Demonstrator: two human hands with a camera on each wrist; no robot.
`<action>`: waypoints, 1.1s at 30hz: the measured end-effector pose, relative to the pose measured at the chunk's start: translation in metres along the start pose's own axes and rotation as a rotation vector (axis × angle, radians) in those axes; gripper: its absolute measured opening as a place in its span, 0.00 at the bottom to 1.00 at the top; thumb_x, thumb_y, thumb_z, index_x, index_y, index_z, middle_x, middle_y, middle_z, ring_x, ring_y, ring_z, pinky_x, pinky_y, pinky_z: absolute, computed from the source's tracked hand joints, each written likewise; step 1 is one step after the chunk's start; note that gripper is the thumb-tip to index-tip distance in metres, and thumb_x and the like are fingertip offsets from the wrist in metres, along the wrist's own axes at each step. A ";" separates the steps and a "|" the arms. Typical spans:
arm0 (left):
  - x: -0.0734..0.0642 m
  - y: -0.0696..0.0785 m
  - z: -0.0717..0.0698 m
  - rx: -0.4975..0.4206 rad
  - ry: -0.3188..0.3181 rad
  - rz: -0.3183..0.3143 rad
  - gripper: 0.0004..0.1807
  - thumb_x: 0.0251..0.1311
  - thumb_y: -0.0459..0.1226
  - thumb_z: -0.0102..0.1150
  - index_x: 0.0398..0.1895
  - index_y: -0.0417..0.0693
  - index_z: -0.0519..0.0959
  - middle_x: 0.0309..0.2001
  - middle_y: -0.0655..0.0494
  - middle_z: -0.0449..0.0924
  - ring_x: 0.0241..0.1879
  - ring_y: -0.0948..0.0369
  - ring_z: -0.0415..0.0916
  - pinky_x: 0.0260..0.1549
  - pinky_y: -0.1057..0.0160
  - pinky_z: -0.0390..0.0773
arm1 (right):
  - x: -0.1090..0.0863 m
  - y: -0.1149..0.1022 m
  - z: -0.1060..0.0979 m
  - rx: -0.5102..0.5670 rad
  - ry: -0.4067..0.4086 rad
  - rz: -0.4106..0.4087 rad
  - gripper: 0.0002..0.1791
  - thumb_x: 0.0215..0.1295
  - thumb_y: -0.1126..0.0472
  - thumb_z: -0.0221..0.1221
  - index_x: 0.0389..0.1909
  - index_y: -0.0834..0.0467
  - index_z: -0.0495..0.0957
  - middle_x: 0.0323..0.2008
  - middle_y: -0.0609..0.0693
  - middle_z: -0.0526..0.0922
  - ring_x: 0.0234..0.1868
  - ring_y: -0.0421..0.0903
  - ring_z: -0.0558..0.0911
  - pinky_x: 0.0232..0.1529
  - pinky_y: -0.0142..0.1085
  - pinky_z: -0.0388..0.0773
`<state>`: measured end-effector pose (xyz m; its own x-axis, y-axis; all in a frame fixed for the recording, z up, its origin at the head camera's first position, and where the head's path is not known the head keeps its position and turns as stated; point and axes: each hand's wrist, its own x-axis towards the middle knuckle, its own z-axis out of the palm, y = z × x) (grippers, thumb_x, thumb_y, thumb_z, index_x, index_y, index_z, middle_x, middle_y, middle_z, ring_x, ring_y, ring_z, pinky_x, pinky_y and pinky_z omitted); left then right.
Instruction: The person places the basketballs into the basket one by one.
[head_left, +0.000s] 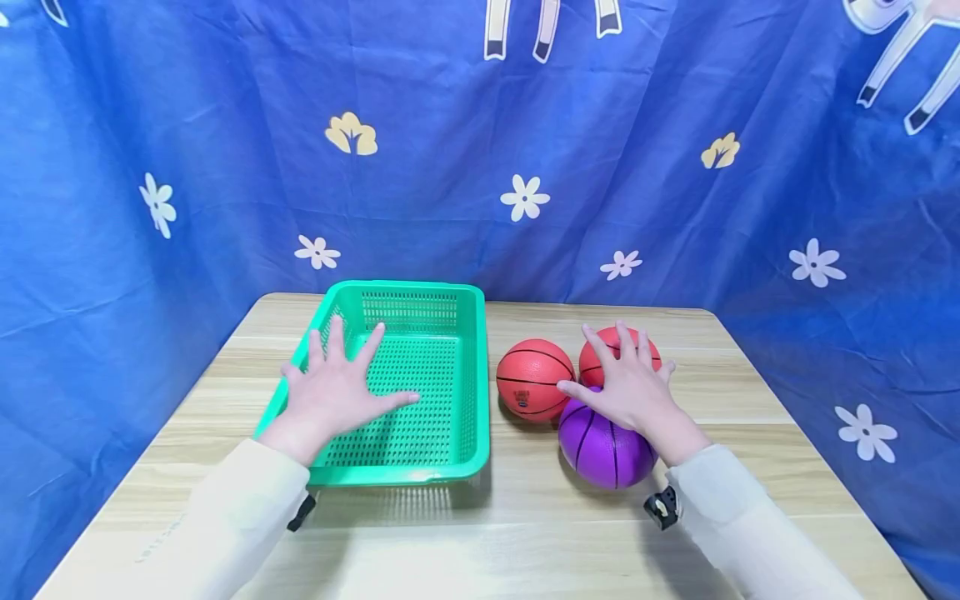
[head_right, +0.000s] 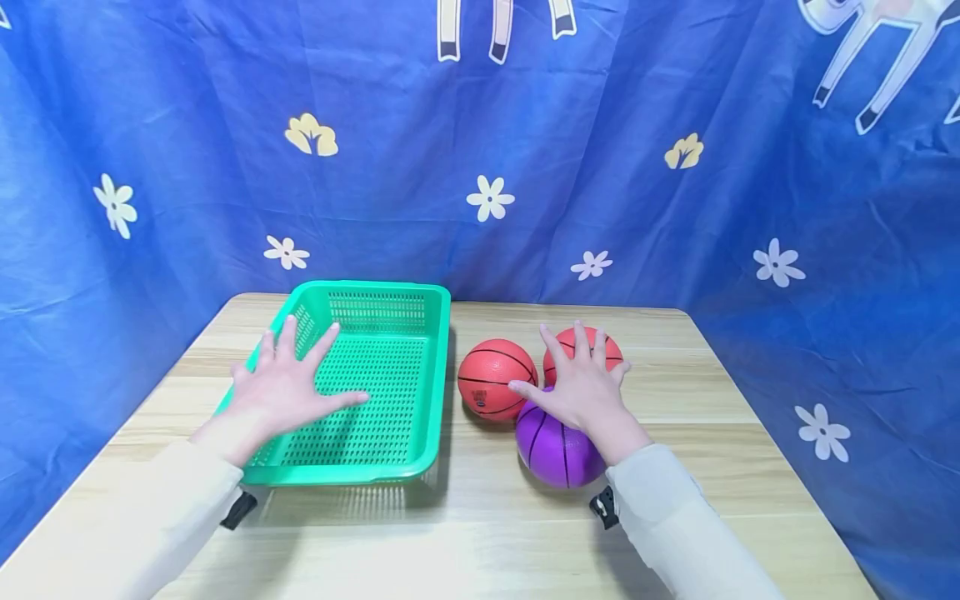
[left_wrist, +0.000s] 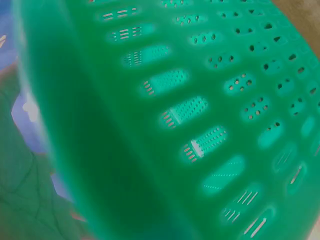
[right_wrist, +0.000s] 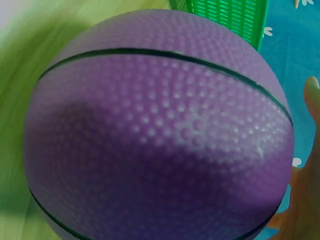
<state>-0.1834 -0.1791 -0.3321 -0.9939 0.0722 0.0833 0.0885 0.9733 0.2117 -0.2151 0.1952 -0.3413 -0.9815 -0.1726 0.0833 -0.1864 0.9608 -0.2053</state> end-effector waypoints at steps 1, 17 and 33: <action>0.000 0.000 -0.001 0.000 0.001 0.000 0.66 0.36 0.83 0.38 0.77 0.61 0.40 0.71 0.30 0.25 0.65 0.26 0.26 0.46 0.16 0.37 | 0.000 0.000 -0.001 0.001 0.002 0.000 0.56 0.50 0.18 0.43 0.76 0.41 0.44 0.73 0.65 0.39 0.70 0.69 0.35 0.52 0.80 0.37; 0.002 -0.016 -0.025 0.050 0.017 -0.025 0.65 0.37 0.82 0.39 0.77 0.59 0.39 0.72 0.30 0.28 0.65 0.25 0.33 0.45 0.16 0.45 | 0.007 0.003 -0.016 -0.014 0.054 -0.001 0.54 0.52 0.21 0.49 0.76 0.39 0.41 0.73 0.63 0.36 0.69 0.70 0.35 0.50 0.81 0.36; -0.002 -0.048 -0.049 0.002 0.060 -0.055 0.63 0.40 0.79 0.45 0.77 0.61 0.39 0.71 0.28 0.30 0.66 0.28 0.33 0.44 0.18 0.45 | 0.006 0.022 -0.031 0.012 0.115 0.004 0.57 0.51 0.22 0.51 0.76 0.41 0.40 0.72 0.66 0.39 0.69 0.71 0.40 0.49 0.81 0.42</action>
<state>-0.1826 -0.2363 -0.2943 -0.9915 0.0057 0.1298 0.0339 0.9758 0.2158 -0.2240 0.2217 -0.3152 -0.9707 -0.1419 0.1938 -0.1836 0.9587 -0.2172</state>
